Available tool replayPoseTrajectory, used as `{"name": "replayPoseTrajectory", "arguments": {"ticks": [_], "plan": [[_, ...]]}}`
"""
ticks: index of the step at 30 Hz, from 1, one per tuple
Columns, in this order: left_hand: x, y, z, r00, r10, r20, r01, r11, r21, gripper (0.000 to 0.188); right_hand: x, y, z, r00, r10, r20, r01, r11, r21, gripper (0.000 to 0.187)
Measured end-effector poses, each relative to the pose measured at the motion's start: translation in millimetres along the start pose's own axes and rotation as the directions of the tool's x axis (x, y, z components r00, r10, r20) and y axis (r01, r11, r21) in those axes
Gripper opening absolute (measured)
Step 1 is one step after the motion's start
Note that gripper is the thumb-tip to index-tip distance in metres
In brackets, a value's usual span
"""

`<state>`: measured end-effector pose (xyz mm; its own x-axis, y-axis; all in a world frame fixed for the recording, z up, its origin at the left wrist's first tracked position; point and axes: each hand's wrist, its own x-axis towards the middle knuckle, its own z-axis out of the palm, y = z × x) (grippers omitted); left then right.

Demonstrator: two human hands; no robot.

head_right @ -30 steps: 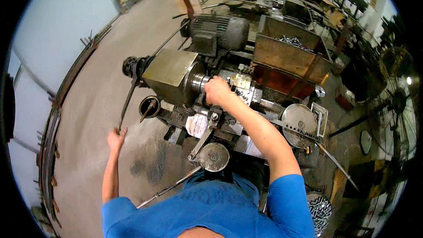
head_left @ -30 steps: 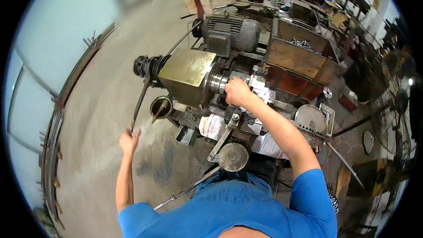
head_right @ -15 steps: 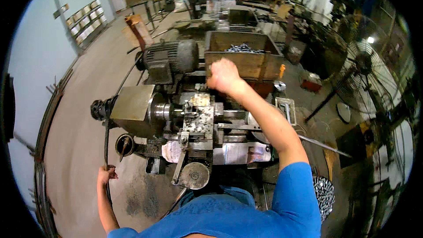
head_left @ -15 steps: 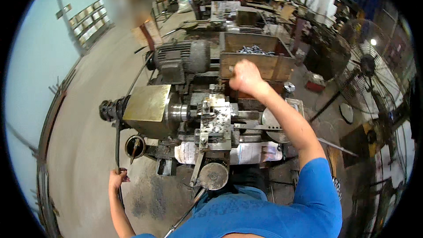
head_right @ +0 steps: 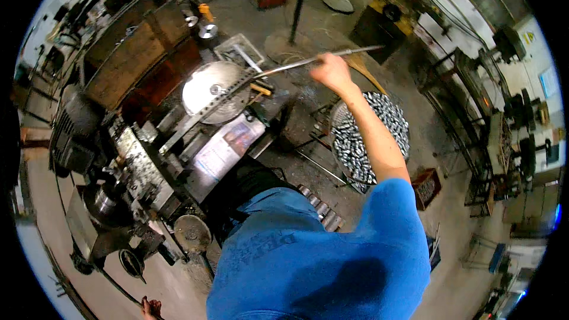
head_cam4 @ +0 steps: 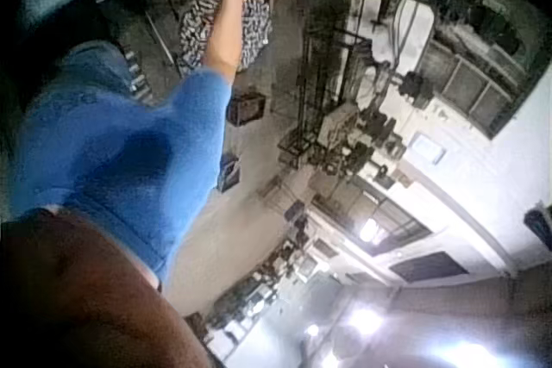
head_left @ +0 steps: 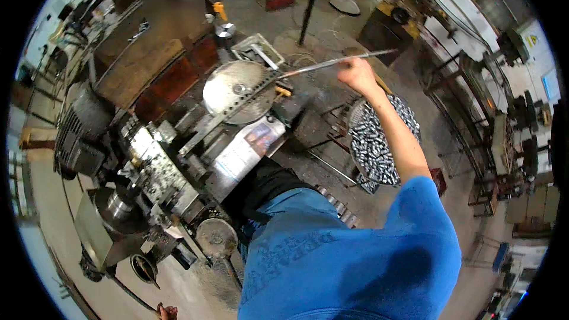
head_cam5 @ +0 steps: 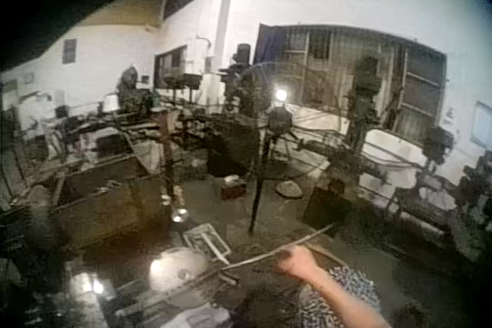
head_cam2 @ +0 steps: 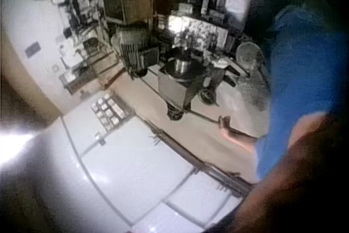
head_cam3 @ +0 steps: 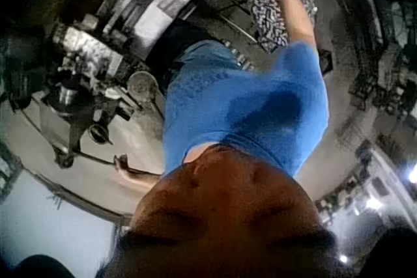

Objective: The person is operating a lathe to machine metal components, using various handles to control the movement of the cutting tool and manually loading/unloading parts.

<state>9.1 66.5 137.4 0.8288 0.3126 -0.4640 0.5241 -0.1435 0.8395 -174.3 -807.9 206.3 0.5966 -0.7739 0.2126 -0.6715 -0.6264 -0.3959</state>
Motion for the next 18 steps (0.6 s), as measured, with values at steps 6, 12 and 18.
{"name": "replayPoseTrajectory", "arguments": {"ticks": [6,12,18], "plan": [[11,1,9,1.000,-0.010,0.002,0.010,0.999,-0.033,0.037,-97,161,65,0.811,0.450,0.373,-0.253,0.846,-0.469,0.040],[10,6,1,1.000,0.012,0.019,-0.011,0.999,-0.051,0.037,-110,173,90,0.728,0.355,0.586,0.001,0.854,-0.519,0.041],[8,-9,-10,1.000,0.013,-0.020,-0.015,0.996,-0.093,0.034,-110,188,118,0.818,0.249,0.518,-0.005,0.904,-0.428,0.031]]}}
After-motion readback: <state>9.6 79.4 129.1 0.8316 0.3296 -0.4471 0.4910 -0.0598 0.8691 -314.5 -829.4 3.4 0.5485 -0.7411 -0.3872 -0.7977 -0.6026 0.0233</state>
